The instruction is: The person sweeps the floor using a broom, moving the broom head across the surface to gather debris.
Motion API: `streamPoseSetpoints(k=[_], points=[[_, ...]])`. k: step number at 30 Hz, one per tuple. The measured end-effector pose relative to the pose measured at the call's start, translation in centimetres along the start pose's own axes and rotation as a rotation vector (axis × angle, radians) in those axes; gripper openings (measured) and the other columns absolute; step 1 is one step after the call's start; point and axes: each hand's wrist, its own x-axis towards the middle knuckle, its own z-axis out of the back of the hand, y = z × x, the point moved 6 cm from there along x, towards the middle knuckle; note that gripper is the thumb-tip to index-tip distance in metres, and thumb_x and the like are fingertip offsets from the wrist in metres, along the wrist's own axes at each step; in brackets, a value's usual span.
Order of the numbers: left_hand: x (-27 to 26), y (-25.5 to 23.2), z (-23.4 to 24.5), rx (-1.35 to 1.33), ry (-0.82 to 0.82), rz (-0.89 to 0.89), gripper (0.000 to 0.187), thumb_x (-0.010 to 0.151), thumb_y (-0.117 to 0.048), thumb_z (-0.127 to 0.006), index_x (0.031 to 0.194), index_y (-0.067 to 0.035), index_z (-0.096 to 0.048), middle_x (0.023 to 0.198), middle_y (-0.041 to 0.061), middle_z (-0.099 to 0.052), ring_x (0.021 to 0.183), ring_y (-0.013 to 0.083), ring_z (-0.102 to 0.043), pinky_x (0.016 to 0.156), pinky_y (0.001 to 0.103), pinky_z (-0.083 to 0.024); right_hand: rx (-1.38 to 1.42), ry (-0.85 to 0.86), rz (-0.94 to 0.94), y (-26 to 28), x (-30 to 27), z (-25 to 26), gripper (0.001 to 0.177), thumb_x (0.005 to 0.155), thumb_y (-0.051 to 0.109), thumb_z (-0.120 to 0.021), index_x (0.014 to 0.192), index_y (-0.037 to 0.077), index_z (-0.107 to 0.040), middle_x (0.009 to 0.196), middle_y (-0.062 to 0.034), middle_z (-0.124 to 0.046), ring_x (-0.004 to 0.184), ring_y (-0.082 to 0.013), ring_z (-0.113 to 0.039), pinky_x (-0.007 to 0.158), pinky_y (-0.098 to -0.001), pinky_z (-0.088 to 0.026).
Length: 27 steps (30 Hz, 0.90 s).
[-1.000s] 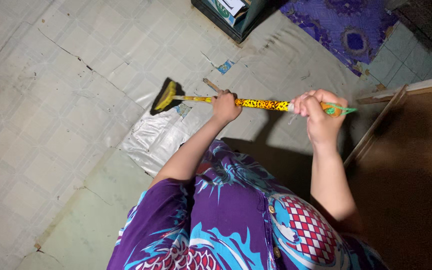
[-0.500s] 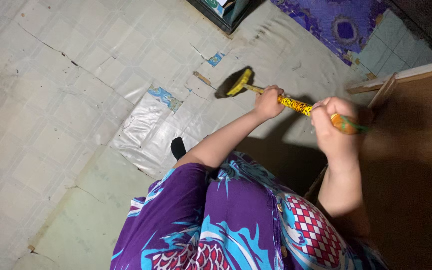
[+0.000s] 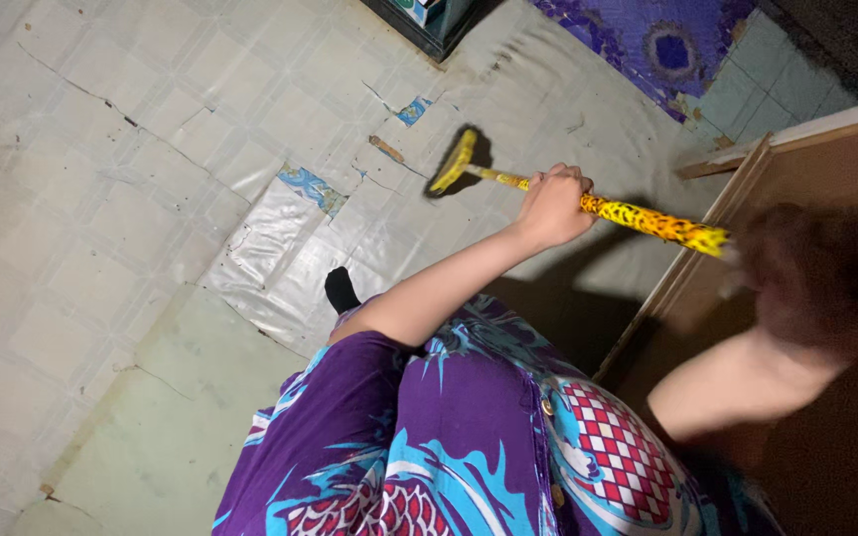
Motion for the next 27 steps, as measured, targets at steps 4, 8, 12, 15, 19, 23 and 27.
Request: streamPoseSetpoints(k=[4,8,12,15,19,23,27], points=[[-2.3,-1.9,1.2,0.046,0.0,0.044,0.023,0.069,-0.025,-0.071,0.081,-0.006,-0.076,0.093,0.013,-0.069,0.107,0.0311,-0.062,0.091,0.052,-0.045,0.21,0.075,0.113,-1.8,2.7,6.4,0.032,0.109,0.006,-0.059,0.08,0.014,-0.047,0.067,-0.0003,-0.038,0.063,-0.013,-0.041,0.061,-0.0272,-0.038],[-4.2,0.1,0.9,0.192,-0.018,0.104,0.023,0.069,-0.026,-0.071,0.079,-0.006,-0.076,0.088,0.013,-0.07,0.101,0.0317,-0.065,0.09,0.051,-0.045,0.421,0.186,0.111,-3.7,4.3,5.2,0.025,0.113,0.003,-0.052,0.089,0.005,-0.045,0.069,-0.0045,-0.029,0.063,-0.0167,-0.03,0.067,-0.0314,-0.034],[-5.8,4.7,-0.1,0.249,-0.018,0.263,0.023,0.071,-0.028,-0.072,0.078,-0.007,-0.077,0.086,0.014,-0.071,0.098,0.0321,-0.067,0.09,0.051,-0.045,0.423,0.176,0.091,-3.1,7.0,-0.9,0.028,0.101,0.005,-0.053,0.077,0.011,-0.041,0.056,-0.0021,-0.031,0.045,-0.0134,-0.035,0.061,-0.0345,-0.041],[-6.2,7.3,-0.5,0.274,-0.027,0.336,0.021,0.072,-0.027,-0.071,0.079,-0.008,-0.077,0.086,0.013,-0.072,0.098,0.0318,-0.067,0.09,0.05,-0.046,0.385,0.18,0.162,-2.5,6.6,-3.9,0.037,0.099,-0.005,-0.05,0.066,0.006,-0.038,0.054,-0.0049,-0.034,0.041,-0.0149,-0.033,0.053,-0.0366,-0.034],[-5.4,9.8,-0.9,0.283,-0.086,0.392,0.022,0.083,-0.03,-0.069,0.082,-0.011,-0.078,0.09,0.012,-0.073,0.105,0.0322,-0.065,0.089,0.054,-0.046,0.37,0.203,0.195,-2.2,5.2,-6.1,0.033,0.096,-0.012,-0.045,0.068,0.004,-0.038,0.056,-0.0073,-0.043,0.045,-0.0174,-0.043,0.055,-0.0369,-0.043],[-3.4,12.5,-1.7,0.193,-0.183,0.429,0.028,0.089,-0.038,-0.067,0.087,-0.013,-0.079,0.098,0.012,-0.072,0.11,0.0339,-0.061,0.089,0.06,-0.045,0.263,0.247,0.254,-1.7,2.2,-9.4,0.033,0.097,-0.017,-0.049,0.07,0.0,-0.04,0.062,-0.009,-0.05,0.053,-0.0164,-0.051,0.056,-0.0337,-0.047],[-1.9,13.9,-2.6,0.134,-0.205,0.361,0.034,0.089,-0.043,-0.066,0.09,-0.011,-0.077,0.105,0.011,-0.07,0.113,0.0328,-0.061,0.091,0.058,-0.046,0.103,0.252,0.342,-0.5,-0.8,-12.0,0.033,0.096,-0.016,-0.054,0.069,-0.001,-0.043,0.065,-0.0099,-0.057,0.06,-0.0155,-0.058,0.064,-0.031,-0.051]])
